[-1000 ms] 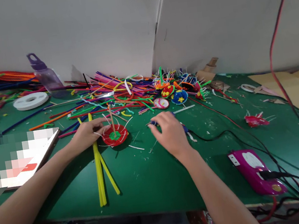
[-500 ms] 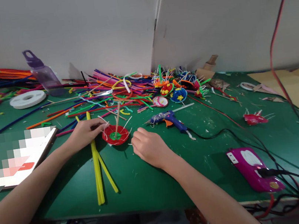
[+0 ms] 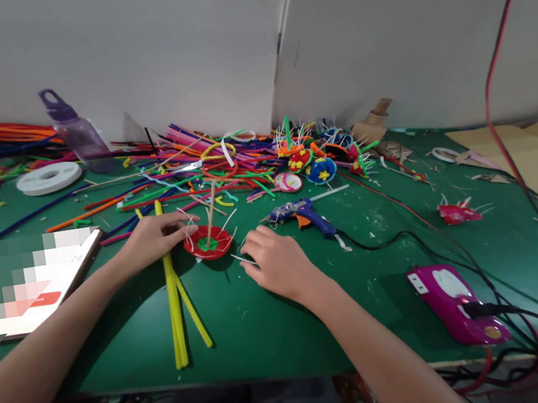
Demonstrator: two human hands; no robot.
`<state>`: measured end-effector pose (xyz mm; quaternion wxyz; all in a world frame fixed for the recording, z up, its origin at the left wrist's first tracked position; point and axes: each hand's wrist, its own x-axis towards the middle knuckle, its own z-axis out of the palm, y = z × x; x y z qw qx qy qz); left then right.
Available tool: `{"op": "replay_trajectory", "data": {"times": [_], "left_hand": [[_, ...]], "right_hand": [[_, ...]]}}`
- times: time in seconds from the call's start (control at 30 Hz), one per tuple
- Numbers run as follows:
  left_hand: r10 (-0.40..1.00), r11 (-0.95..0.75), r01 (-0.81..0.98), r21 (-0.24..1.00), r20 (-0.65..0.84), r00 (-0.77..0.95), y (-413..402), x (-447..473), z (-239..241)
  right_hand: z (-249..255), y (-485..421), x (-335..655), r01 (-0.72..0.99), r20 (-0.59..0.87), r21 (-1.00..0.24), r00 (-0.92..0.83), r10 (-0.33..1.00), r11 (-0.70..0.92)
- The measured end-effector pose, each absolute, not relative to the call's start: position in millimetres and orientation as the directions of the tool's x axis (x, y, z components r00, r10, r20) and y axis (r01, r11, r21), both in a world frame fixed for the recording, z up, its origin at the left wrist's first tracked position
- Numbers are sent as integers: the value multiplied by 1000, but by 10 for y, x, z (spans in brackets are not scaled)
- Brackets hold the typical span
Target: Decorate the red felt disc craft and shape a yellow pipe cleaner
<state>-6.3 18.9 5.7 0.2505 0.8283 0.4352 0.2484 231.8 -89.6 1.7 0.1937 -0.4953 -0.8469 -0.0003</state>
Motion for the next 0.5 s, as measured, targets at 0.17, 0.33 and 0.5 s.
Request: {"op": "replay_trajectory", "data": {"times": [0.17,0.33,0.5], "left_hand": [[836,-470,484,738,196,512,220,-75,4],[848,-437,463,771,181,498,230,-65,2],[820,-489,422,763,237,521,215,-50,34]], "right_hand": [[-5,-893,2196,835,242,51,-542,805,547],[-36,-880,2195,821,326,41,-549,769,569],[-4,-903,2260,818,509,-295,-304,806,495]]}}
